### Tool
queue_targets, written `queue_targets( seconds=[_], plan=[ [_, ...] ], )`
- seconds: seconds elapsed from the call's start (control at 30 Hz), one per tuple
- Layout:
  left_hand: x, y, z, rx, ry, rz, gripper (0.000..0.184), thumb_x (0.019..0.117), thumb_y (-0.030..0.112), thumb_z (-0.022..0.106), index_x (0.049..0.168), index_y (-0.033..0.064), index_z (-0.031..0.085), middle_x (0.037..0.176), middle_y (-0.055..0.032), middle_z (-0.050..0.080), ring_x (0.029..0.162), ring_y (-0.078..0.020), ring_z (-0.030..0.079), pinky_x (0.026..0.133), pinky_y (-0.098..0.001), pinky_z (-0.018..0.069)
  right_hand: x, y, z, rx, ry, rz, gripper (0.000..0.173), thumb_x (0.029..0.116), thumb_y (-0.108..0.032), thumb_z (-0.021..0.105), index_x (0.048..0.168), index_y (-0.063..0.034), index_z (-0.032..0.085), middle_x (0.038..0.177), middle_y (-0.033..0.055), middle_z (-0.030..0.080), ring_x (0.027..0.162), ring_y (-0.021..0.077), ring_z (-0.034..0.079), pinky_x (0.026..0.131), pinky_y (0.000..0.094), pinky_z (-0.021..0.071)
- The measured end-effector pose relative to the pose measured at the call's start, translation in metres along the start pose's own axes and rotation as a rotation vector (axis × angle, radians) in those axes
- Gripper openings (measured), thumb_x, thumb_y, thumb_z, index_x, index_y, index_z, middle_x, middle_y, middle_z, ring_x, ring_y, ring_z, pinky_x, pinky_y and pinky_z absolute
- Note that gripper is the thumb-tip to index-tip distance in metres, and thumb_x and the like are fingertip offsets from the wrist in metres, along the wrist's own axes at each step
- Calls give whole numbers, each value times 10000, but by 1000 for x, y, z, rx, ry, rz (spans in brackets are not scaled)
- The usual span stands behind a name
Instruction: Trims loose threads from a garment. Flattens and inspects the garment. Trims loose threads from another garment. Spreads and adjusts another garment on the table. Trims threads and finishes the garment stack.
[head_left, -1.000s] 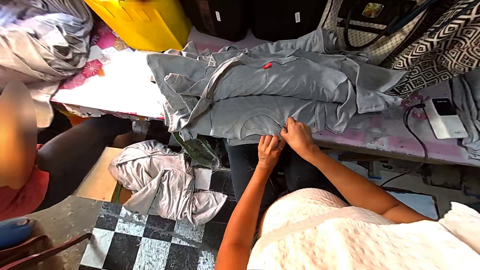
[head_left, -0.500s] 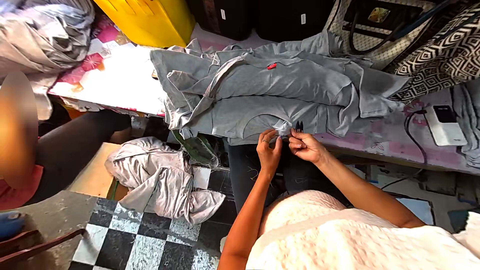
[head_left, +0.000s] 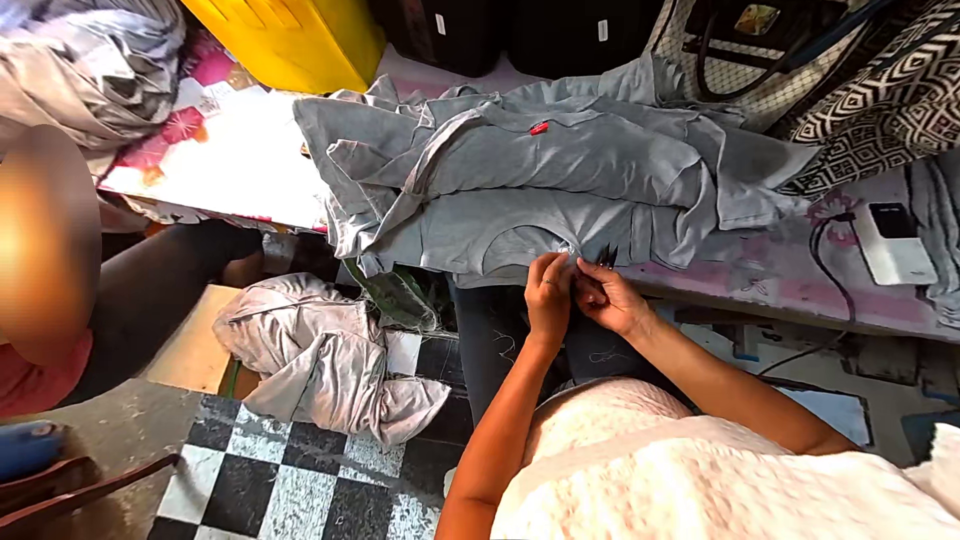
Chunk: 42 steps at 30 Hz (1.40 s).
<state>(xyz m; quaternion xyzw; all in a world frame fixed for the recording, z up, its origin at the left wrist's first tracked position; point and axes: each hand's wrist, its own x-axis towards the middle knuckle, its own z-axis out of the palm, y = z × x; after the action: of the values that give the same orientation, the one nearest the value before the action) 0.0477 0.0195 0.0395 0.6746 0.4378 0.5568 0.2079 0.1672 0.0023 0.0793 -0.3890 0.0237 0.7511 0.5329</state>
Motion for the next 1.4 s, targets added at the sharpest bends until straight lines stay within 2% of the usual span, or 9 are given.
queue_targets(
  seconds=[0.17,0.3,0.37,0.53,0.67,0.87,0.97,1.07,1.4],
  plan=[
    [5,-10,-3,-61,-47,58,75,900,-55,668,920,-48,740,1007,-173,725,955,-218,718,857,-309,599,-1,-4,0,-100,23,-74,201,1042,-102,530,873,-87,638,545,-48,476,428,15,423,458,140,412],
    [-2,-3,-20,-527,-88,-576,130,1012,24,552,1071,-50,641,967,-112,753,884,-207,752,867,-409,626,0,-5,-8,-227,30,-136,158,1022,-96,567,893,-102,658,539,-75,463,437,2,408,480,145,414],
    [-6,0,-25,-534,-72,-673,129,1022,46,555,1091,-37,625,956,-108,760,883,-206,757,882,-407,621,0,-5,-11,-255,24,-159,145,1015,-89,573,901,-103,661,543,-77,469,430,2,403,469,148,411],
    [-2,5,-19,-165,-171,-164,287,920,6,720,1184,-98,675,1229,-224,658,1048,-229,702,916,-347,598,-4,-4,-12,-387,0,-182,121,1029,-172,580,940,-156,660,561,-106,444,439,-5,378,452,143,386],
    [4,0,-4,-7,-120,9,106,911,-67,667,979,-86,746,1062,-224,724,1004,-268,719,905,-327,583,-2,-6,-13,-394,-27,-217,104,1028,-147,563,955,-146,637,571,-108,449,456,4,389,486,159,404],
    [0,9,-23,8,-270,-82,100,971,-19,614,1025,-80,671,1151,-213,661,995,-224,677,870,-312,572,-9,-21,-13,-679,40,-293,308,1116,-279,418,1143,-65,639,744,-50,619,491,12,449,489,184,441],
    [-1,8,-30,1,-309,-261,139,1008,49,580,1076,-53,646,992,-165,652,760,-173,636,695,-308,563,-24,-37,-8,-825,17,-219,608,1112,-519,167,1071,-122,627,598,-100,435,429,10,320,399,178,294],
    [-2,4,-32,-51,-331,-362,163,1037,110,579,1083,-33,641,860,-118,694,698,-147,680,681,-315,599,-42,-43,-12,-926,-97,-113,588,1097,-565,261,951,-143,643,532,-88,305,396,17,229,377,179,218],
    [-5,6,-26,-42,-226,-357,108,941,19,675,1017,-58,675,865,-122,701,702,-115,665,685,-272,578,-26,-30,4,-1145,-29,82,511,1119,-471,313,872,-115,584,516,-78,334,404,22,272,407,182,236]
  ],
)
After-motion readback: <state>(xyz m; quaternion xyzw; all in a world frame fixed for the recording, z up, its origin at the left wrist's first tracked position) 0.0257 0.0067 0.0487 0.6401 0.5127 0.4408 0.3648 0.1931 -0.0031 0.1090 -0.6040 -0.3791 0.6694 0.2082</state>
